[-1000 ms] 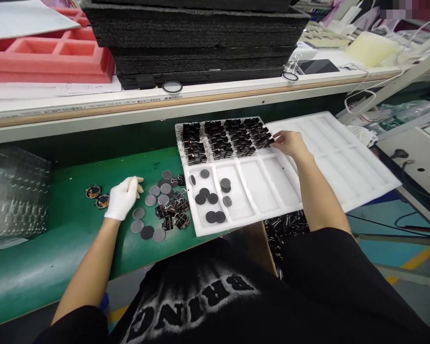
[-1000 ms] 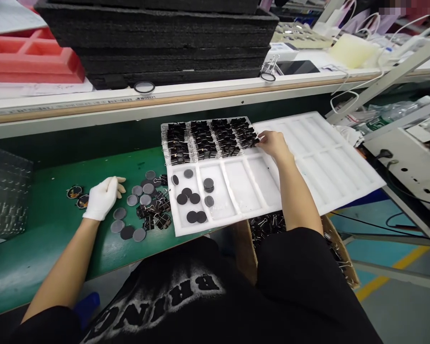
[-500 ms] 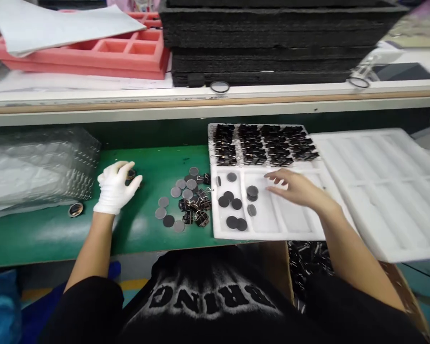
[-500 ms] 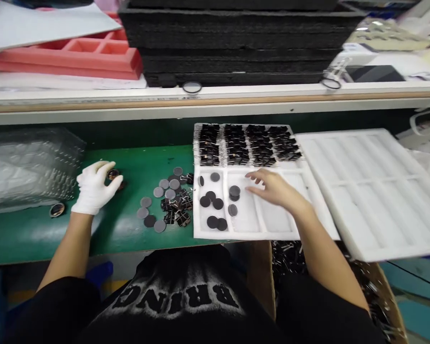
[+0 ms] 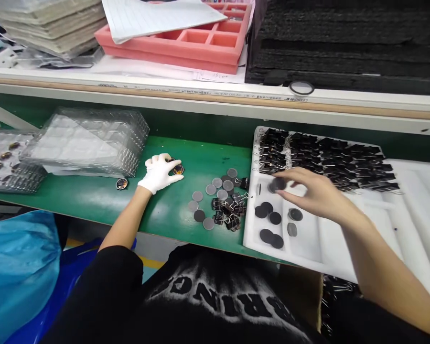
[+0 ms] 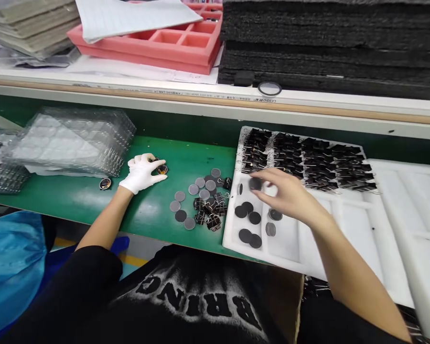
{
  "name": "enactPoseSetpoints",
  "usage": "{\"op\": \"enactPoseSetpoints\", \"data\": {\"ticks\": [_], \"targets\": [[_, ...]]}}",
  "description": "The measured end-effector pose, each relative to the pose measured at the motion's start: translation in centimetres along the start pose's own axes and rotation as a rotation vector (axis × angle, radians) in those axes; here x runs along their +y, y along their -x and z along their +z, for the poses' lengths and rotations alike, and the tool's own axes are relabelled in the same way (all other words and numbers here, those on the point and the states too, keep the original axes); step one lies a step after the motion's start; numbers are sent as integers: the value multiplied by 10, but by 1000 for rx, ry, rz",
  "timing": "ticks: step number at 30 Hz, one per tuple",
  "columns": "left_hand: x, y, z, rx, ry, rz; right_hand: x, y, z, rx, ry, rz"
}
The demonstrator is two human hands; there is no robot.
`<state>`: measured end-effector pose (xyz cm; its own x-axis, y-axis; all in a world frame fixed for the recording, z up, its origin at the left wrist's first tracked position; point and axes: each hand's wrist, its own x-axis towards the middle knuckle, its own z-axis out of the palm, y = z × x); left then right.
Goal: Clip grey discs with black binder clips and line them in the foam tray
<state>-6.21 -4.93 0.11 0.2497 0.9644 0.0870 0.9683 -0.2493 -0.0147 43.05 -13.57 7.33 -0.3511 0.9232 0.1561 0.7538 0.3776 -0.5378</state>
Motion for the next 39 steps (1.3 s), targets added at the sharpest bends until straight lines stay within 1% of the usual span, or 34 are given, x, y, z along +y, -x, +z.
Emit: {"op": "enactPoseSetpoints", "data": {"ticks": [3, 5, 8, 10, 13, 15, 17, 19, 24, 26, 29, 32, 34, 35, 37, 39], "targets": [[5, -8, -4, -5, -55, 83, -41, -51, 27, -54, -85, -162], [12, -14, -9, -33, -96, 134, -55, -88, 49, -104, -119, -213], [33, -24, -15, -87, -131, 181, -64, -138, 83, -166, -135, -193], [50, -32, -15, -107, -118, 179, -67, -165, 102, -207, -131, -153], [71, -41, -8, -84, -43, 147, -69, -191, 125, -254, -97, -114], [78, -44, -1, -45, 35, 105, -69, -200, 137, -268, -81, -87], [81, -45, 4, -18, 101, 51, -69, -205, 146, -254, -89, -49], [81, -44, 6, -20, 131, 24, -68, -206, 151, -234, -143, -14], [79, -44, 5, -57, 142, 39, -62, -204, 157, -236, -332, 54], [78, -44, 5, -67, 144, 47, -61, -205, 159, -233, -339, 57], [77, -44, 5, -68, 143, 70, -65, -208, 159, -230, -282, 37], [78, -41, 5, -50, 134, 54, -76, -202, 147, -244, -148, -21], [80, -39, 4, -30, 126, 15, -86, -187, 131, -263, 2, -61], [80, -39, 3, -21, 123, -2, -92, -176, 123, -288, 88, -58], [82, -38, 2, -12, 126, -6, -103, -150, 107, -395, 249, 0], [83, -38, 2, -14, 132, 14, -111, -124, 97, -547, 363, 79]]}}
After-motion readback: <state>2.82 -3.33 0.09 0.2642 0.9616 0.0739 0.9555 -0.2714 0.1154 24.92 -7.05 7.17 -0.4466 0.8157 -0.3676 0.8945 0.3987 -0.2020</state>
